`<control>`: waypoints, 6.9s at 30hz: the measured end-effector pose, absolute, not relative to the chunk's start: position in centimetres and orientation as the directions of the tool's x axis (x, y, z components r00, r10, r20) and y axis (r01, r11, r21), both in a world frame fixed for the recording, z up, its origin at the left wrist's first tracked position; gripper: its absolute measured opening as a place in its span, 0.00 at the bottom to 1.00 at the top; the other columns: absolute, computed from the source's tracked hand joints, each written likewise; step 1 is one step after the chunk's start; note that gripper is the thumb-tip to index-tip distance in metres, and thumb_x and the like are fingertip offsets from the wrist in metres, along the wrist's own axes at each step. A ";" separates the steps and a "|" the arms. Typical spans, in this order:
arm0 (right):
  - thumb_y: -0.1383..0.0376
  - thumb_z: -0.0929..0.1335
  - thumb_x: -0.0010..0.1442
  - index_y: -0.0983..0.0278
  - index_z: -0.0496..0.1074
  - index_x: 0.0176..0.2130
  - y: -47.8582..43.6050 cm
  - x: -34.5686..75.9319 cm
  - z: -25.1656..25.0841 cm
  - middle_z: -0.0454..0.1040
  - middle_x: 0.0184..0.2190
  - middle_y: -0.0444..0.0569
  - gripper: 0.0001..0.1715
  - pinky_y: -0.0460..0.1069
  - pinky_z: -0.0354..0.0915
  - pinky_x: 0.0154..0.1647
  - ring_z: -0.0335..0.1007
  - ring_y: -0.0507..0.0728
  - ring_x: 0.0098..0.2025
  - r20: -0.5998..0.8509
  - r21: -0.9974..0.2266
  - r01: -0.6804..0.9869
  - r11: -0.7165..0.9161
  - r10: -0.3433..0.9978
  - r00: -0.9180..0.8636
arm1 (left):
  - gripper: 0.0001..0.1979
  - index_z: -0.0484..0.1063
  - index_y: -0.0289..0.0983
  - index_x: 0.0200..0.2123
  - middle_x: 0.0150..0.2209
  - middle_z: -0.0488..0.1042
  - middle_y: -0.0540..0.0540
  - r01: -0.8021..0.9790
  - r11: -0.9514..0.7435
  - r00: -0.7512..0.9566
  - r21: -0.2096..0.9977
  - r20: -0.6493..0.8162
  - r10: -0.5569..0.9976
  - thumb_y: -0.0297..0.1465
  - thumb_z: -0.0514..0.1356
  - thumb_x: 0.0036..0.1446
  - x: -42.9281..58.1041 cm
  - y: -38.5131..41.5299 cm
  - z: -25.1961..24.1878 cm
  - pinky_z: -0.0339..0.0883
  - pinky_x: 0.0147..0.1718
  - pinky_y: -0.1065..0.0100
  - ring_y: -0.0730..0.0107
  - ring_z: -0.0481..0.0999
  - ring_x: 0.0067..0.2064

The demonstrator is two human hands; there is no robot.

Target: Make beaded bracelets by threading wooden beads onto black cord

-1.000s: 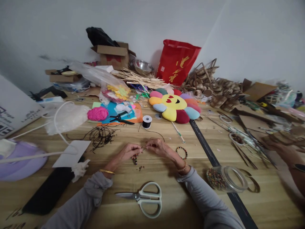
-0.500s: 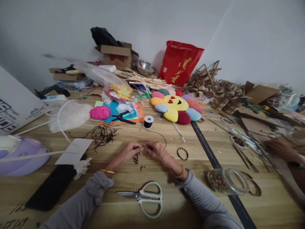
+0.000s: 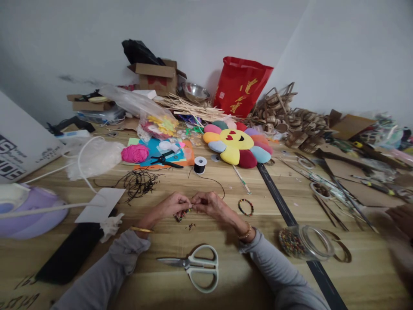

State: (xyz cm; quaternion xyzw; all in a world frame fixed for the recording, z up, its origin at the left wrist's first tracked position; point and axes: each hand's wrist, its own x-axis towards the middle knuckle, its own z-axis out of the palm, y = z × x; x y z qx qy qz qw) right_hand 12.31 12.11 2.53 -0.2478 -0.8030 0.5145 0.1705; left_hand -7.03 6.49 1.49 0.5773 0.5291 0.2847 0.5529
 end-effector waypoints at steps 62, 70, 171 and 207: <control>0.69 0.67 0.59 0.64 0.68 0.47 13.0 12.4 1.7 0.73 0.30 0.44 0.14 0.44 0.62 0.31 0.67 0.50 0.30 0.079 -0.825 0.224 0.518 0.499 -0.863 | 0.17 0.70 0.33 0.24 0.17 0.69 0.51 0.253 0.168 0.281 0.953 -0.238 0.930 0.43 0.61 0.50 -6.9 6.9 -1.3 0.57 0.20 0.74 0.76 0.65 0.19; 0.70 0.60 0.66 0.64 0.71 0.40 12.0 12.7 3.4 0.73 0.37 0.48 0.10 0.45 0.63 0.40 0.68 0.52 0.38 0.141 -0.623 0.190 0.759 0.348 -0.927 | 0.18 0.70 0.34 0.22 0.16 0.69 0.51 0.305 0.156 0.318 0.939 -0.255 0.913 0.44 0.60 0.49 -7.0 7.2 -1.4 0.57 0.19 0.73 0.75 0.64 0.18; 0.72 0.66 0.54 0.69 0.71 0.31 13.8 12.5 0.1 0.68 0.25 0.42 0.04 0.42 0.56 0.29 0.59 0.47 0.26 0.031 -0.875 0.171 0.453 0.405 -0.914 | 0.18 0.73 0.31 0.41 0.29 0.76 0.46 0.496 0.185 0.196 0.848 -0.317 0.928 0.39 0.57 0.52 -7.4 2.3 0.3 0.63 0.21 0.72 0.73 0.69 0.22; 0.74 0.65 0.57 0.65 0.69 0.31 12.8 11.9 -2.1 0.68 0.28 0.44 0.06 0.43 0.55 0.32 0.61 0.50 0.29 0.245 -0.601 0.184 0.778 0.398 -0.884 | 0.12 0.79 0.39 0.41 0.32 0.74 0.44 0.674 -0.309 0.331 0.671 0.099 0.938 0.31 0.55 0.61 -9.3 3.2 -1.3 0.63 0.40 0.64 0.63 0.69 0.39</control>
